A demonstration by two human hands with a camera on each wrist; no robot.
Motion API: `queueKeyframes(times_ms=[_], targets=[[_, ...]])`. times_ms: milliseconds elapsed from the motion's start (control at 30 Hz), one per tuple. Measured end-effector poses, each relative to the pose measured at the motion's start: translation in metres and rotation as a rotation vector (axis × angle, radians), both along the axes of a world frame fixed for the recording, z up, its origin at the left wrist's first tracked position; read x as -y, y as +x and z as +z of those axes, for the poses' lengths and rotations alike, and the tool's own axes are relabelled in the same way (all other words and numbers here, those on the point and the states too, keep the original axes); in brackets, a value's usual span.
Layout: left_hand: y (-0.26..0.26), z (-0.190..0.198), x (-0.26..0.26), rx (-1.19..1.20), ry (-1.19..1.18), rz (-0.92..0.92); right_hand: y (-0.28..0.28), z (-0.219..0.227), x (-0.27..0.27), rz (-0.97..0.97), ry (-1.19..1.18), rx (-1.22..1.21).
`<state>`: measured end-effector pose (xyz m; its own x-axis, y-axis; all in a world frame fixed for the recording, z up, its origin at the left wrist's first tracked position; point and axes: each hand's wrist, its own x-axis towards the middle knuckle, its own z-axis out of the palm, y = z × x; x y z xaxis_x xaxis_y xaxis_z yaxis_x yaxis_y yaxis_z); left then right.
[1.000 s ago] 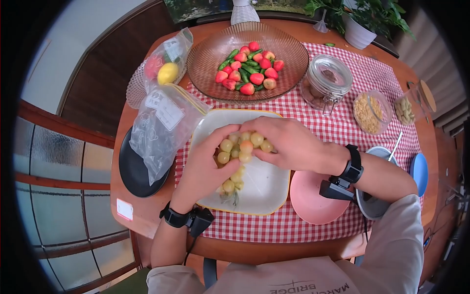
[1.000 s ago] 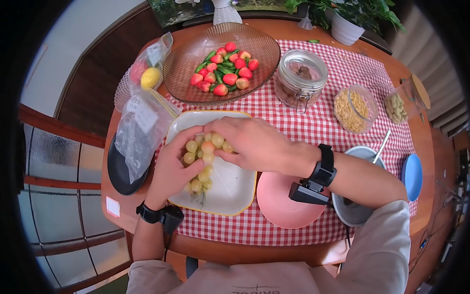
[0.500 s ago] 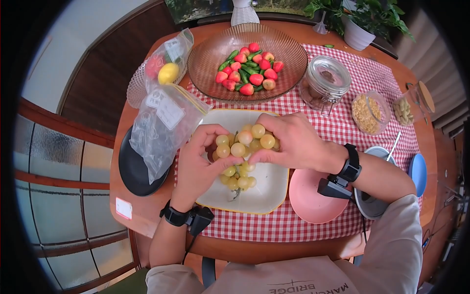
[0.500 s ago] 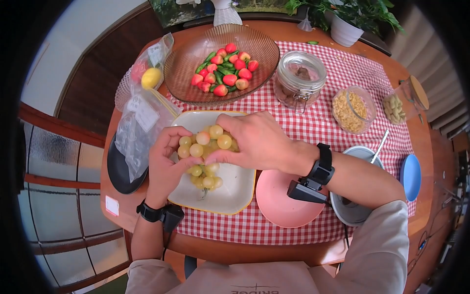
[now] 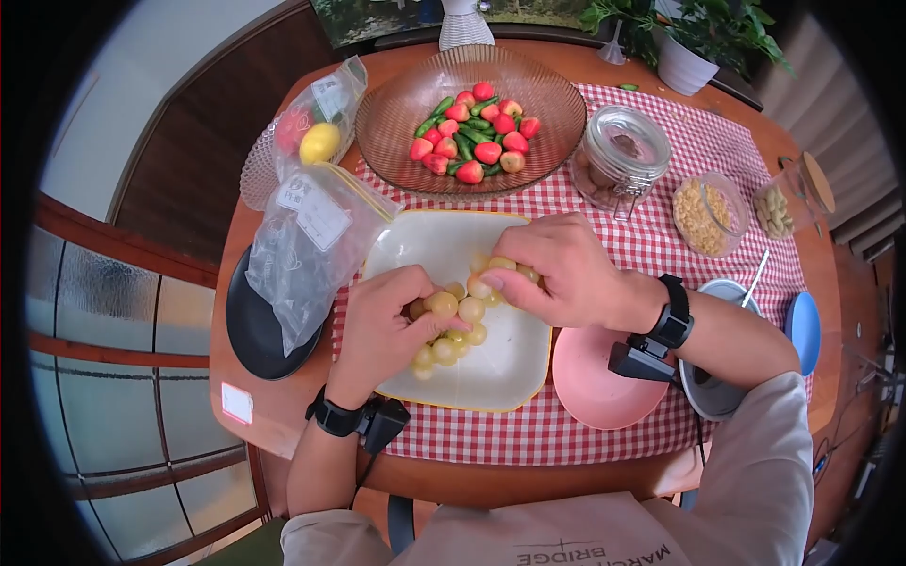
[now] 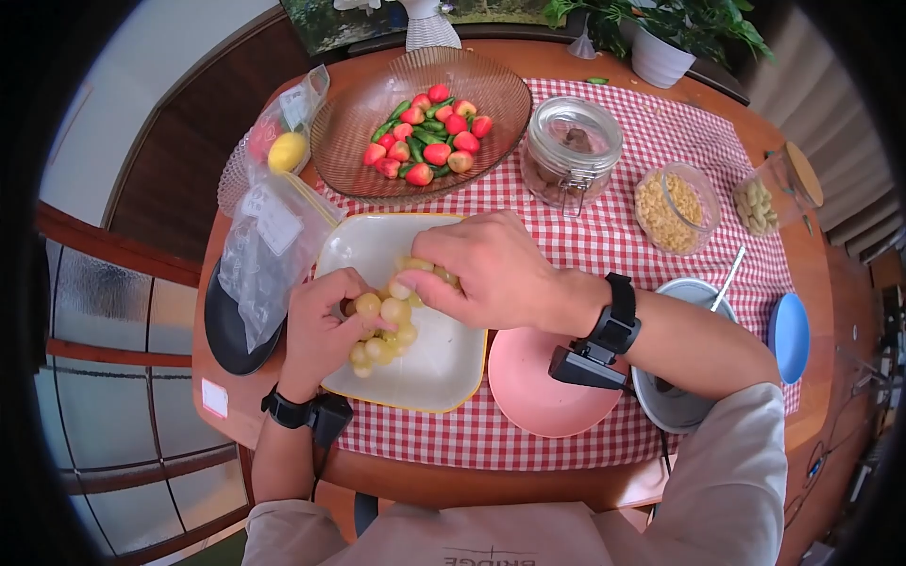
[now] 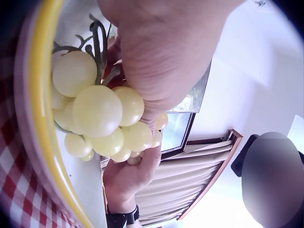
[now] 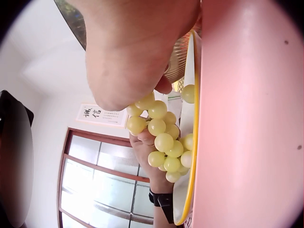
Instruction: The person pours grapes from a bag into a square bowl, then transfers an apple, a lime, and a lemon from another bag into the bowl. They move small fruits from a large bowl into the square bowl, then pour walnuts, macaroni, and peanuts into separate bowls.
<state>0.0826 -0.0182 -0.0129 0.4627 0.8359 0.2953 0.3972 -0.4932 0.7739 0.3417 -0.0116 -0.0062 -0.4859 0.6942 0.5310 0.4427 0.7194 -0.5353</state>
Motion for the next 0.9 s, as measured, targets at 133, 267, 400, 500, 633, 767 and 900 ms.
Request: queueKeyframes(times_ms=[133,267,400,500,633,767,900], targets=[[-0.005,-0.002,0.000,-0.043,0.016,-0.022,0.000,0.001,0.001,0.049,0.107,-0.004],[0.003,-0.003,0.001,0.076,-0.120,0.091,-0.001,-0.003,-0.002,-0.006,-0.062,-0.013],[0.003,0.004,-0.002,0.028,-0.161,0.036,-0.005,-0.001,-0.005,0.028,-0.142,-0.014],[0.008,0.009,0.001,-0.027,-0.145,-0.095,-0.007,-0.003,-0.005,0.128,-0.067,0.071],[0.009,0.010,0.010,-0.227,0.021,-0.200,-0.007,-0.002,0.001,0.175,0.051,0.352],[0.012,0.012,0.016,-0.257,-0.098,-0.199,-0.008,-0.015,0.000,0.120,-0.045,0.352],[0.011,0.014,0.008,-0.152,-0.148,-0.149,-0.010,-0.006,0.000,0.111,-0.120,0.321]])
